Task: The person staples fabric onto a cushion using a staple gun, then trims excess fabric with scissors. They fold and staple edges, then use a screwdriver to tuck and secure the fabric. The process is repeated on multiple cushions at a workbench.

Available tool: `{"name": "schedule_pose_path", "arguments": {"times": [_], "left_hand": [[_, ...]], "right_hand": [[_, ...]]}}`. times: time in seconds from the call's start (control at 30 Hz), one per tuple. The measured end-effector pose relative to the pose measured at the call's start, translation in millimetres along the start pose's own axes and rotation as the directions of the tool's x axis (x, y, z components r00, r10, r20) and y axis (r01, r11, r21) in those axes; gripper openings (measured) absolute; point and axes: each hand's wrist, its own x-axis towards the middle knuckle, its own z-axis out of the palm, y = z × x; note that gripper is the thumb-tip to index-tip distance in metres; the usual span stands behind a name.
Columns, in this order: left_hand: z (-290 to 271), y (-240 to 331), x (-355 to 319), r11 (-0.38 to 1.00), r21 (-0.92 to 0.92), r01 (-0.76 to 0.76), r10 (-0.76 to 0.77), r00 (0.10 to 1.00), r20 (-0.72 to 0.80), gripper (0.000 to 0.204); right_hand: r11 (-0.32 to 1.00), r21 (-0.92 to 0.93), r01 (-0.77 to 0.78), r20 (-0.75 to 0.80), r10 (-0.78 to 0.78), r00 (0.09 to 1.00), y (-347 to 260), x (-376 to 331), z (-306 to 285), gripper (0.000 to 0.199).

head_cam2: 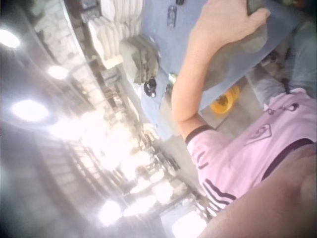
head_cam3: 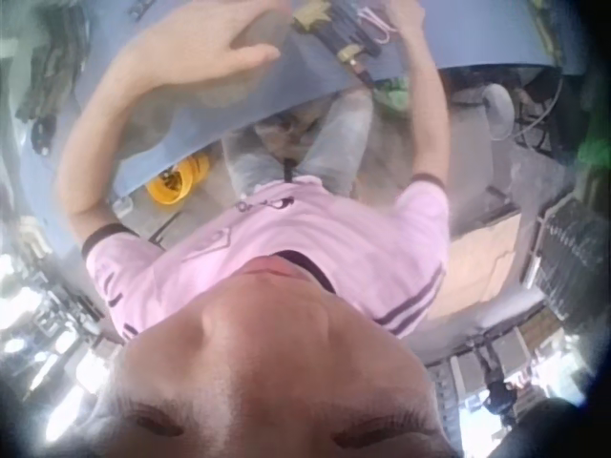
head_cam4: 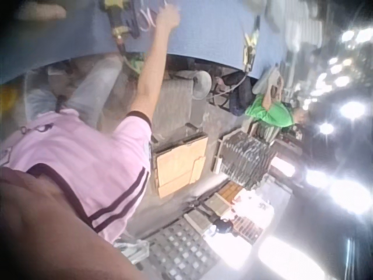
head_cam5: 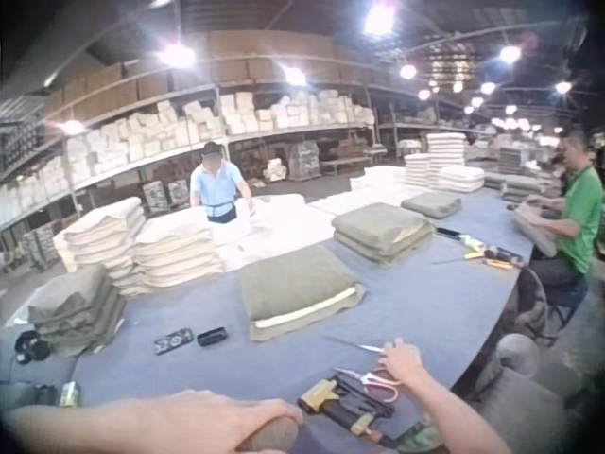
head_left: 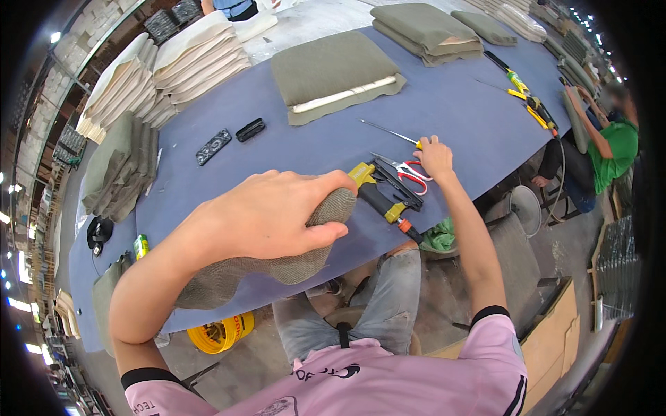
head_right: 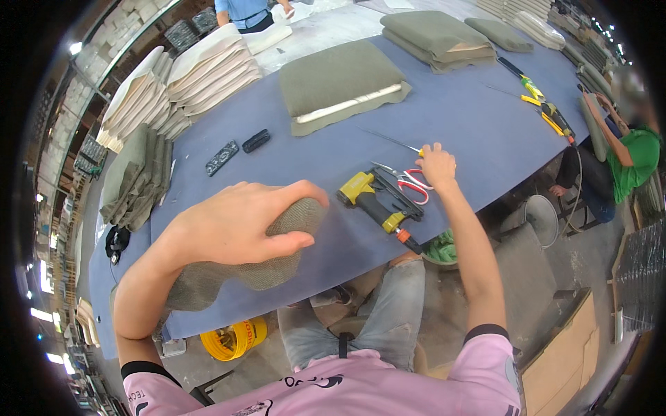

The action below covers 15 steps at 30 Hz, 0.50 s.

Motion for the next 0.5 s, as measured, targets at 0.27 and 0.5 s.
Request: {"name": "schedule_pose_path", "arguments": {"times": [0.27,0.5], "left_hand": [[-10,-4,-4,0.968,0.172,0.181,-0.174,0.983,-0.055,0.063],[-17,0,0,0.957,0.211,0.201,-0.205,0.979,-0.004,0.063]], "right_hand": [[0.128,0.949,0.289,-0.253,-0.238,0.938,-101,-14,-119,0.023],[-0.121,0.945,0.304,-0.317,-0.560,0.765,-213,-120,-258,0.021]]}}
